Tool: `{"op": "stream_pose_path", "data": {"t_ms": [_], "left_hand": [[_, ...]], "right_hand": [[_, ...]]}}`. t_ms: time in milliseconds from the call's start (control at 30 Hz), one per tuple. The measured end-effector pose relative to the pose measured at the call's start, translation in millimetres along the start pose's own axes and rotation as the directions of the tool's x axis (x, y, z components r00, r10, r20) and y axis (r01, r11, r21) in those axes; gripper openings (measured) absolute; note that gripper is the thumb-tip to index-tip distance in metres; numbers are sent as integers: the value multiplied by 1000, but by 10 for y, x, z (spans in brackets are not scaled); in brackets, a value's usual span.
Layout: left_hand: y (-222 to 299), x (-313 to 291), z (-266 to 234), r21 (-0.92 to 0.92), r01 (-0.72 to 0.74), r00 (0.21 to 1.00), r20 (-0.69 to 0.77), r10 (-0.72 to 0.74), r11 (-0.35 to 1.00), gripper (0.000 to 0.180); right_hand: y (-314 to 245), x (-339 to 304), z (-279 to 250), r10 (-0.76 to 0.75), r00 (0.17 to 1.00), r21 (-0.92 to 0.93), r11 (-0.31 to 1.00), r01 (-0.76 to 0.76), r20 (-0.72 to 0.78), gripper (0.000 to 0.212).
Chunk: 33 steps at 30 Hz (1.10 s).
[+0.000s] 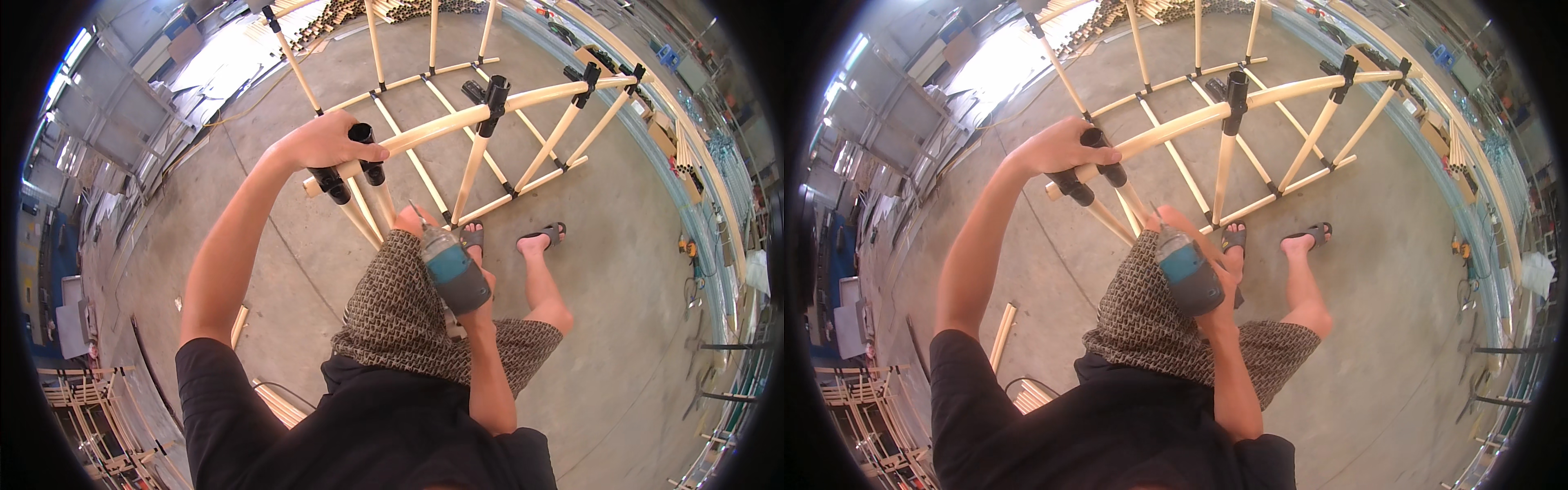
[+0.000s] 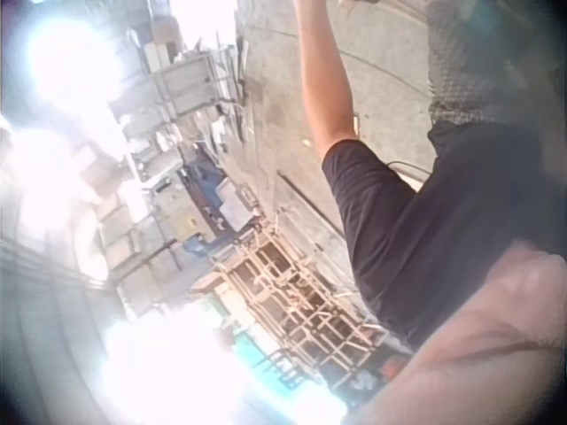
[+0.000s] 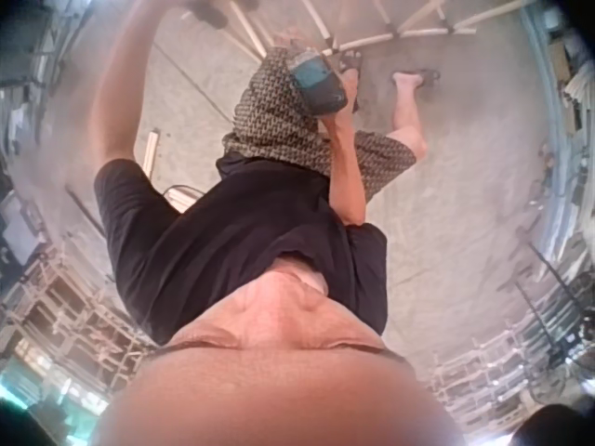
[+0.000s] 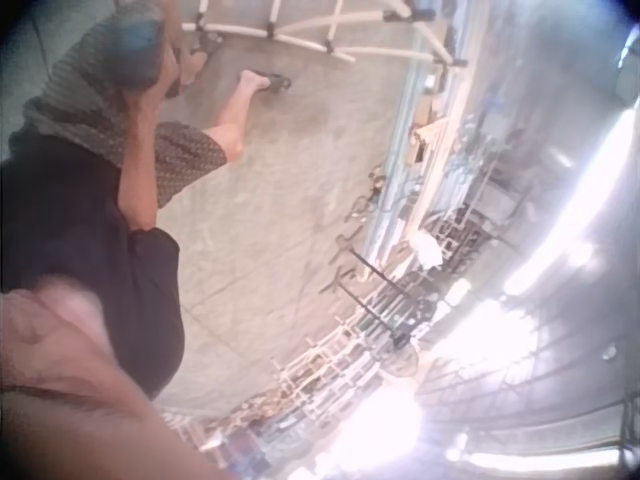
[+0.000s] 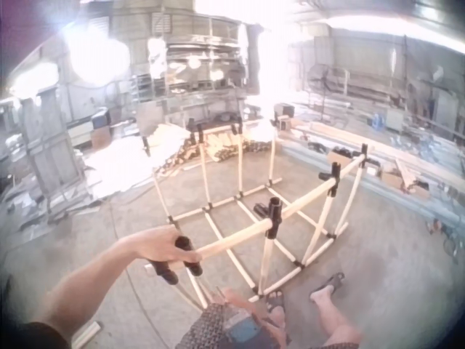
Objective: The person assembles a structure from wooden poles by sliding them into black plastic connectors and securing the joints using a power drill.
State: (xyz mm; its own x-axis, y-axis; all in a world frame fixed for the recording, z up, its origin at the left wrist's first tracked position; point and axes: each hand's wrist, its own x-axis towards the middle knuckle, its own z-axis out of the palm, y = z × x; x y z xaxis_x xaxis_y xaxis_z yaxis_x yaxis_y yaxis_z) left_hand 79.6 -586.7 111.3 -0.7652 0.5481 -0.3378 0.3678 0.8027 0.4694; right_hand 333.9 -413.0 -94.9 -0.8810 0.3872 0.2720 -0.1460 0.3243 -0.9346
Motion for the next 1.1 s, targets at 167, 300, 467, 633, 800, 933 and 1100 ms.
{"op": "stream_pose_path", "data": {"t_ms": [167,300,467,633,800,933,1100], "left_hand": [[14,-147,2,-29,-66,996,-60,64,997,36],[-102,-152,44,-115,-167,983,-98,157,979,33],[-146,-201,19,20,-141,978,-153,142,990,34],[-62,-49,20,86,-111,976,-178,125,990,33],[-96,-23,42,-38,-129,978,-169,121,991,25],[-41,-61,39,16,-46,980,-193,49,999,20],[-60,-181,46,117,-47,957,-280,78,992,26]], "right_hand": [[316,3,-289,66,998,-188,980,-65,0,43],[568,112,-532,164,987,-71,984,-164,-6,58],[895,250,-954,380,921,-25,923,-383,-86,53],[776,682,-1649,542,802,-91,812,-577,-253,31],[464,1169,-2159,512,797,31,847,-531,-320,33],[96,1642,-2459,389,837,-50,897,-440,-384,32],[-1307,2665,-2738,-77,995,107,992,71,57,33]]}}
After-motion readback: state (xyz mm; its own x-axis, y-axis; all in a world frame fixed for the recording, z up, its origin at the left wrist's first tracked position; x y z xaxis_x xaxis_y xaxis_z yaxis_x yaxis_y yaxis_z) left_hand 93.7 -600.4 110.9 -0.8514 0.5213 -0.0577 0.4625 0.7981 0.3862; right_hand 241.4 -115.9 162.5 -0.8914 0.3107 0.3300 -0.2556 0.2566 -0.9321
